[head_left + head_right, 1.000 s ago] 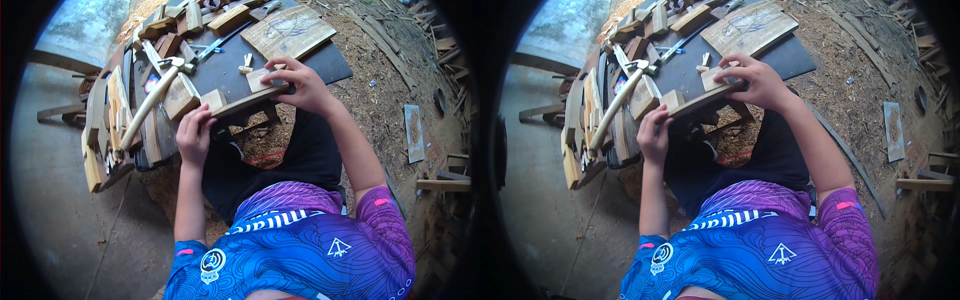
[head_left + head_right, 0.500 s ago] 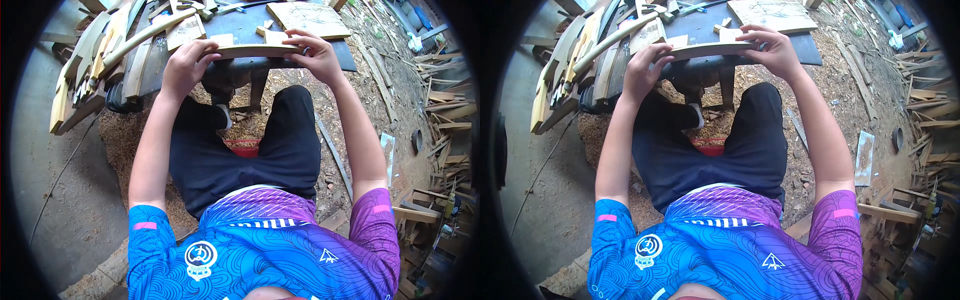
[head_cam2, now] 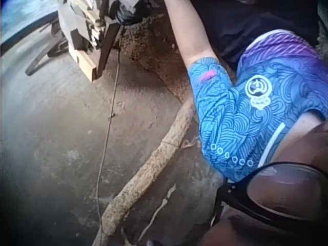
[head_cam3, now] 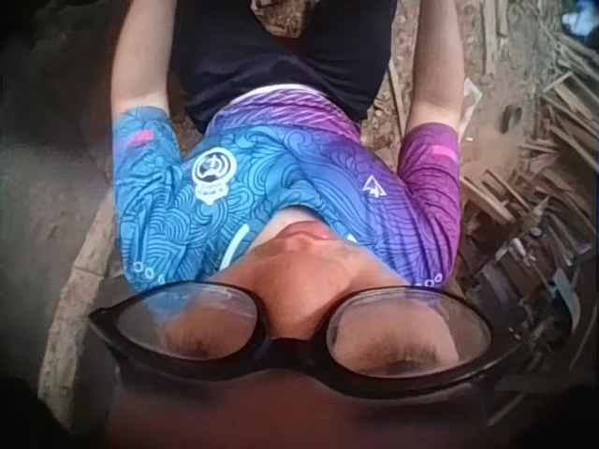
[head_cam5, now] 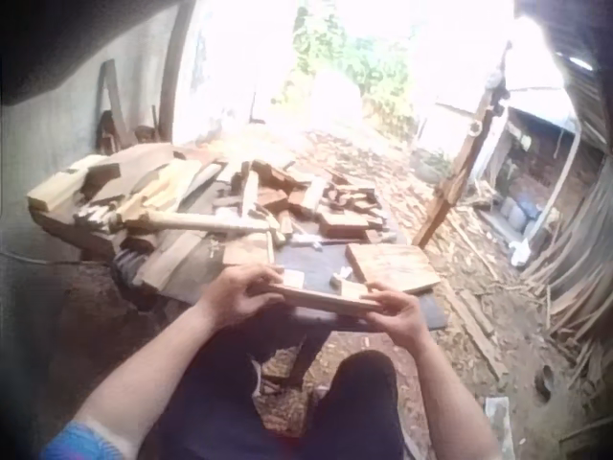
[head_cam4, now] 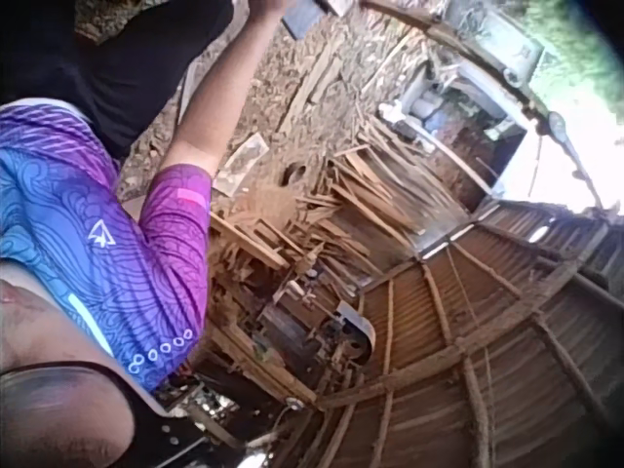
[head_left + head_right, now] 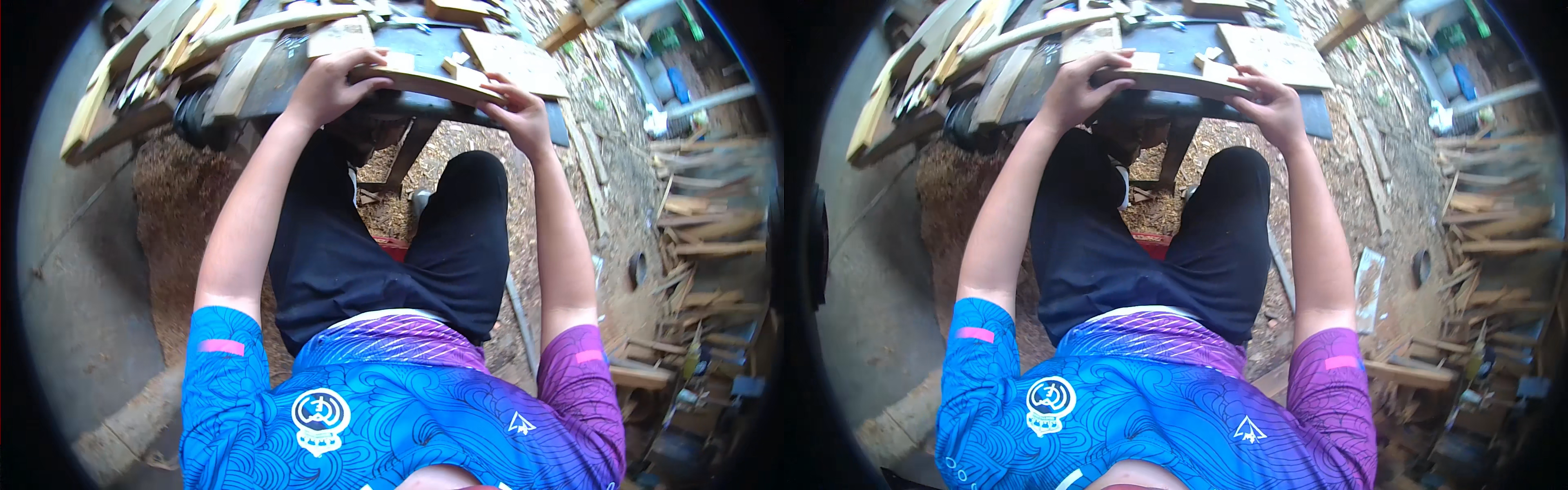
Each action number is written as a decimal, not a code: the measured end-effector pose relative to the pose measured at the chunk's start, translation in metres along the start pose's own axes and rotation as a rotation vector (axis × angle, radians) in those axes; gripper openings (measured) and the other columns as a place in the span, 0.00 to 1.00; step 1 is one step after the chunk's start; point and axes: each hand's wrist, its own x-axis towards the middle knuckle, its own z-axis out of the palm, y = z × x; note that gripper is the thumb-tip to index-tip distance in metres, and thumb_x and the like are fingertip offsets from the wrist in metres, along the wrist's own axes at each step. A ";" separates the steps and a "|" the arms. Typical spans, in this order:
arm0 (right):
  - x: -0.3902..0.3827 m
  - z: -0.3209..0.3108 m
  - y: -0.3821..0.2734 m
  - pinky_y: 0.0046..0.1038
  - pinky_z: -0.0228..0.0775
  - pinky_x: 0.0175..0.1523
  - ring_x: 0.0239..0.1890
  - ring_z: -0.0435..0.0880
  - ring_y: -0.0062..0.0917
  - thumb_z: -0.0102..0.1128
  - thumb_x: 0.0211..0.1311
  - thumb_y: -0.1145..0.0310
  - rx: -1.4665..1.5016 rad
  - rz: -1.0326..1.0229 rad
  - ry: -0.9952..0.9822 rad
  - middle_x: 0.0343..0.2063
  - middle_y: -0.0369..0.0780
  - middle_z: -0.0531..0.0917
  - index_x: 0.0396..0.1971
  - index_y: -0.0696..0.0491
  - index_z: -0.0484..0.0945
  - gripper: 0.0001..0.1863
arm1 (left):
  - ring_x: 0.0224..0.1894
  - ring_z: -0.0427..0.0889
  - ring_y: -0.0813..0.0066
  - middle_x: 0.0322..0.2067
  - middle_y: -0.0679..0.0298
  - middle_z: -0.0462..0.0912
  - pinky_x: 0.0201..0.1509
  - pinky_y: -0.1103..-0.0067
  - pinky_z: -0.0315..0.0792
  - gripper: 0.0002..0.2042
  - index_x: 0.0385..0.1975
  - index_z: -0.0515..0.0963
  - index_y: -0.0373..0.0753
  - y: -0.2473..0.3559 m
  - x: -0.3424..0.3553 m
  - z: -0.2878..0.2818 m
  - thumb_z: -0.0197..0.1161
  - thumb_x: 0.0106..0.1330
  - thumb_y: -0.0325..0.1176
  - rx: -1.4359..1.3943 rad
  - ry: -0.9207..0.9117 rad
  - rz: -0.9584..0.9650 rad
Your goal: The person assembles wooden blocks by inserting wooden pegs into them and tapping the pegs into place with a hammer.
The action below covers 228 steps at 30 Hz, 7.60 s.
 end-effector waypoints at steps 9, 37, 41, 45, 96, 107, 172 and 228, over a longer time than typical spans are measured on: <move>0.001 -0.004 -0.004 0.20 0.79 0.51 0.51 0.86 0.19 0.75 0.61 0.78 0.048 0.016 -0.011 0.62 0.40 0.82 0.51 0.63 0.86 0.18 | 0.52 0.88 0.61 0.53 0.60 0.88 0.58 0.70 0.80 0.14 0.44 0.82 0.38 -0.003 -0.001 0.004 0.75 0.65 0.37 -0.044 0.005 -0.011; 0.001 -0.011 -0.021 0.19 0.71 0.34 0.31 0.77 0.14 0.75 0.65 0.67 0.111 0.258 0.278 0.35 0.35 0.84 0.57 0.61 0.78 0.24 | 0.38 0.91 0.73 0.37 0.57 0.89 0.40 0.76 0.84 0.17 0.50 0.84 0.36 0.009 0.009 -0.005 0.76 0.63 0.33 -0.257 -0.091 -0.339; 0.005 -0.008 -0.021 0.18 0.71 0.34 0.36 0.80 0.14 0.77 0.63 0.66 0.007 0.263 0.240 0.41 0.37 0.86 0.56 0.59 0.78 0.25 | 0.41 0.91 0.71 0.48 0.56 0.89 0.38 0.78 0.84 0.16 0.48 0.82 0.36 0.006 0.008 -0.001 0.77 0.63 0.33 -0.278 -0.013 -0.238; 0.003 -0.006 -0.024 0.18 0.72 0.35 0.37 0.81 0.14 0.78 0.61 0.66 -0.014 0.290 0.269 0.42 0.37 0.86 0.55 0.58 0.78 0.26 | 0.45 0.91 0.68 0.52 0.54 0.88 0.39 0.77 0.85 0.15 0.45 0.79 0.36 0.006 0.008 0.002 0.76 0.64 0.33 -0.263 -0.019 -0.215; -0.009 -0.015 -0.029 0.15 0.74 0.44 0.46 0.76 0.14 0.61 0.52 0.78 -0.016 0.049 -0.025 0.53 0.36 0.78 0.55 0.53 0.86 0.26 | 0.65 0.79 0.64 0.63 0.50 0.79 0.69 0.69 0.76 0.23 0.59 0.78 0.29 0.009 -0.011 -0.026 0.74 0.64 0.22 -0.503 -0.090 -0.468; -0.011 -0.011 -0.027 0.17 0.76 0.48 0.50 0.79 0.15 0.72 0.53 0.79 0.072 0.097 0.052 0.57 0.38 0.81 0.49 0.55 0.83 0.21 | 0.62 0.82 0.65 0.59 0.51 0.82 0.69 0.69 0.77 0.25 0.54 0.78 0.31 0.012 -0.013 -0.022 0.79 0.56 0.20 -0.464 -0.040 -0.474; -0.010 -0.007 -0.027 0.30 0.77 0.61 0.58 0.84 0.31 0.82 0.48 0.76 0.016 0.031 0.051 0.56 0.46 0.83 0.46 0.59 0.84 0.23 | 0.59 0.84 0.64 0.58 0.50 0.83 0.60 0.72 0.83 0.20 0.48 0.82 0.33 0.015 -0.014 -0.029 0.80 0.55 0.23 -0.239 -0.025 -0.357; 0.151 -0.027 0.009 0.42 0.72 0.58 0.51 0.78 0.41 0.60 0.49 0.77 -0.722 -0.189 0.191 0.40 0.42 0.78 0.36 0.52 0.75 0.12 | 0.59 0.84 0.54 0.56 0.43 0.84 0.65 0.67 0.76 0.43 0.66 0.71 0.29 -0.232 0.273 -0.061 0.77 0.55 0.53 0.806 -0.200 -0.689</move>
